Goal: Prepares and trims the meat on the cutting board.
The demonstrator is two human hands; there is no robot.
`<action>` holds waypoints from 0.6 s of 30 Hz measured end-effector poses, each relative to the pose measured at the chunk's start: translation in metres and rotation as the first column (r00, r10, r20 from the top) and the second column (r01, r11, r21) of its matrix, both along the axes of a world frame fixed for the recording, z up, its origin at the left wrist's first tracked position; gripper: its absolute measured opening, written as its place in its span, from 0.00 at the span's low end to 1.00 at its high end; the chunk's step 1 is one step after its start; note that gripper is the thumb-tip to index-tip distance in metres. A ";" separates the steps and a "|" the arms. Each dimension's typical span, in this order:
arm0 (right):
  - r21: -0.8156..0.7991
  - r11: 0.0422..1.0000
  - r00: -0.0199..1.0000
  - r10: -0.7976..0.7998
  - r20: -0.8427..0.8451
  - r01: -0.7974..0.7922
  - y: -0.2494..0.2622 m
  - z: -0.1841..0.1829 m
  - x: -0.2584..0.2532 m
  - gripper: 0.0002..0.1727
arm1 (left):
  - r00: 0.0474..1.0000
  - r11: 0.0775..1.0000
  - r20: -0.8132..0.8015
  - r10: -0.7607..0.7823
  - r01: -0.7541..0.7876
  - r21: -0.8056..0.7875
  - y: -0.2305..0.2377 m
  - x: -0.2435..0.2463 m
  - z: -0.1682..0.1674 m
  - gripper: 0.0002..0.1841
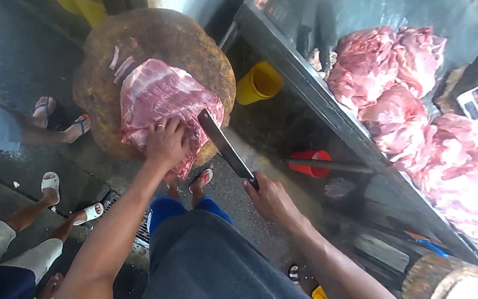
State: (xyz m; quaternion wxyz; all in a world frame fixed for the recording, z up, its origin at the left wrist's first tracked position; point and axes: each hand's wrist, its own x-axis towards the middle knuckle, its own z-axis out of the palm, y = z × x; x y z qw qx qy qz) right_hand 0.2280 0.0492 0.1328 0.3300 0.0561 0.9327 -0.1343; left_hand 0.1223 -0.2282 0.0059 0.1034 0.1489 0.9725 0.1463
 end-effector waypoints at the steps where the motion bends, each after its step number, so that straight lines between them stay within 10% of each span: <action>1: 0.008 1.000 1.000 0.011 0.020 -0.011 -0.004 -0.002 -0.008 0.24 | 1.000 1.000 -0.002 0.020 -0.020 -0.004 -0.001 0.003 0.000 0.25; 18: 0.067 0.996 0.996 0.049 0.074 -0.054 -0.029 -0.001 -0.022 0.21 | 0.992 0.993 -0.065 0.111 -0.109 0.042 0.000 0.015 -0.007 0.24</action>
